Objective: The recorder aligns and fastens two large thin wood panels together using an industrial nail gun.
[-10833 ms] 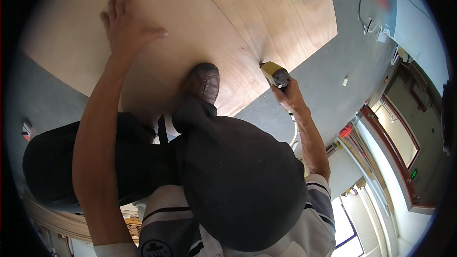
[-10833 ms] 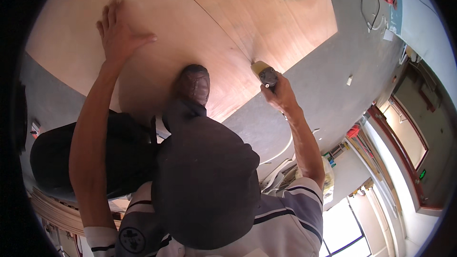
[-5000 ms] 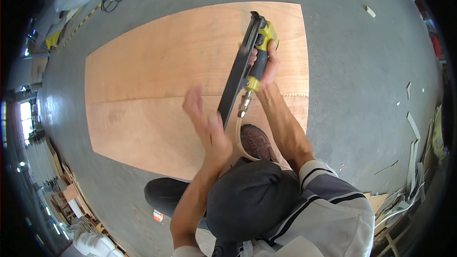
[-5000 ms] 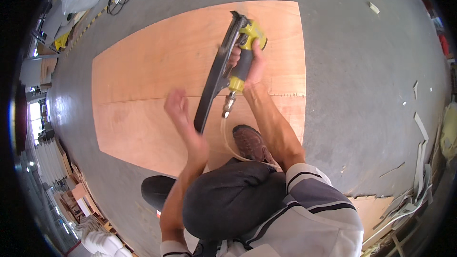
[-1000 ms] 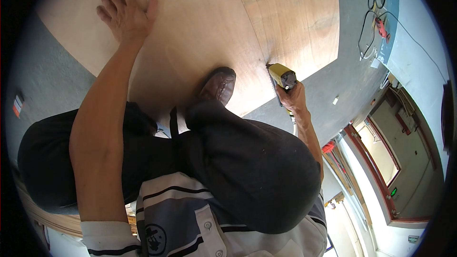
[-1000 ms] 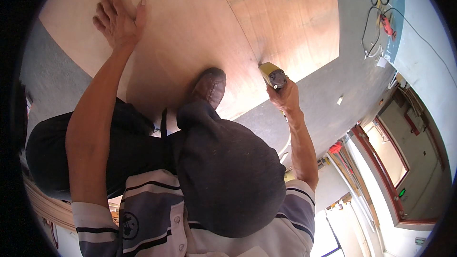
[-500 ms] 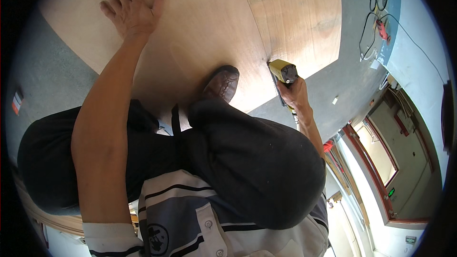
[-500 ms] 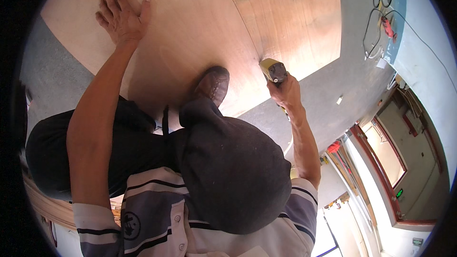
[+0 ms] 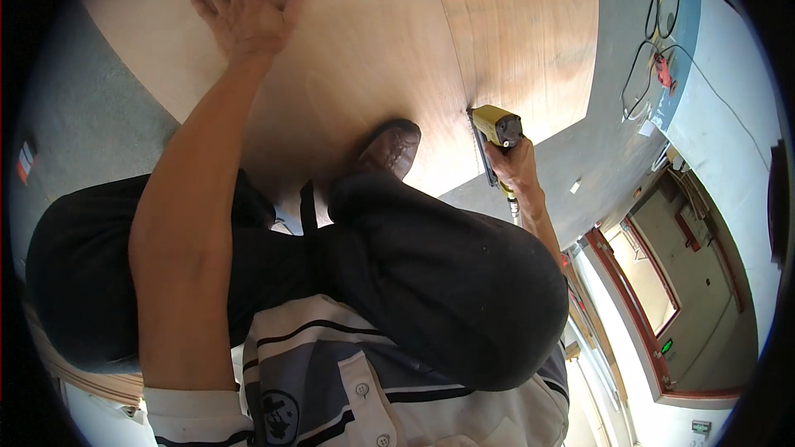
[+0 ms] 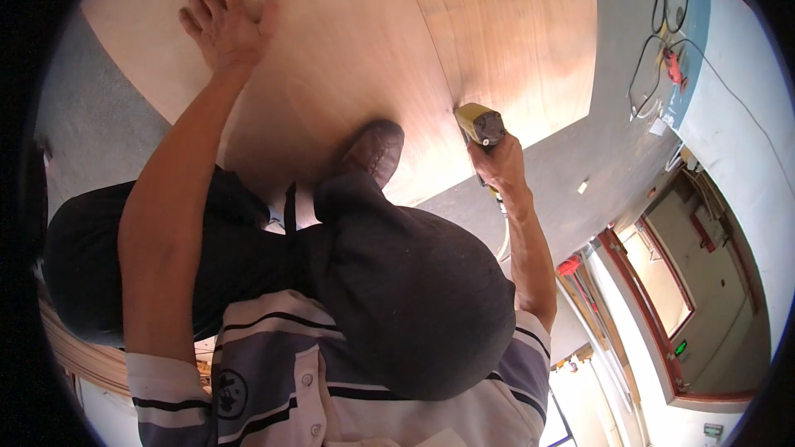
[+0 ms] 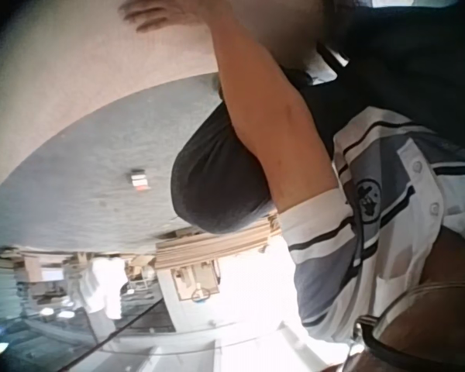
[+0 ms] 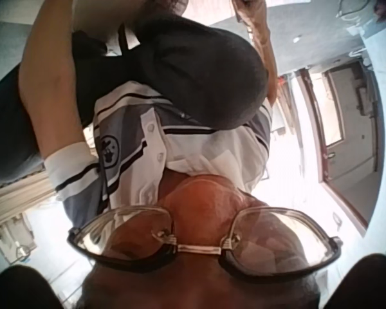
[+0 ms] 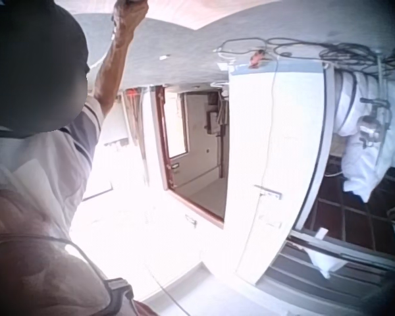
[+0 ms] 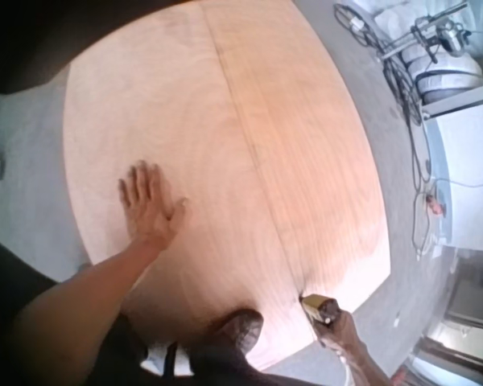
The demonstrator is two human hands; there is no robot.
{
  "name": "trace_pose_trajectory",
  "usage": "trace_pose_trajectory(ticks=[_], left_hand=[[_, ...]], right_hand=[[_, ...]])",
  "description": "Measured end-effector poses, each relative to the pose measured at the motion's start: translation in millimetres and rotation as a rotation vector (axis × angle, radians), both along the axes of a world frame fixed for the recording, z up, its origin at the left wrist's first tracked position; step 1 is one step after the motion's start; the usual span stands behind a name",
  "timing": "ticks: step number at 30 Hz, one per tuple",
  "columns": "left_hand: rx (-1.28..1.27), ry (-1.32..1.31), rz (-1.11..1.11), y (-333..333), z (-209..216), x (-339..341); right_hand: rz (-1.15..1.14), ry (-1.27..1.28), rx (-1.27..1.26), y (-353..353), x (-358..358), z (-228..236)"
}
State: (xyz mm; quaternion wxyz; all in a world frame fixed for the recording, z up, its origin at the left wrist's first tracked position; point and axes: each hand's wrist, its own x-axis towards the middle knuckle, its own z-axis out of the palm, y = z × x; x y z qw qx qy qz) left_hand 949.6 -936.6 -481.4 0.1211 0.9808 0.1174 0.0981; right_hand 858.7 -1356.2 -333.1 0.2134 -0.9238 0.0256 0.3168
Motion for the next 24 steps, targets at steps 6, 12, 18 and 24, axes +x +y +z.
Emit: trace_pose_trajectory(ticks=[6,12,18,24], left_hand=[[0.015,-0.008,0.019,1.4,-2.7,0.4],[0.016,0.026,0.015,0.6,0.4,0.1],[0.022,0.045,0.014,2.0,6.9,0.0],[0.032,0.051,0.016,-0.9,3.0,0.8]], right_hand=[[-0.086,0.03,0.043,6.9,6.8,-1.2],[0.025,-0.04,0.041,7.7,8.0,-3.5],[-0.1,-0.027,0.03,22.4,13.5,3.2],[-0.068,0.003,0.031,17.4,20.8,-5.2]])
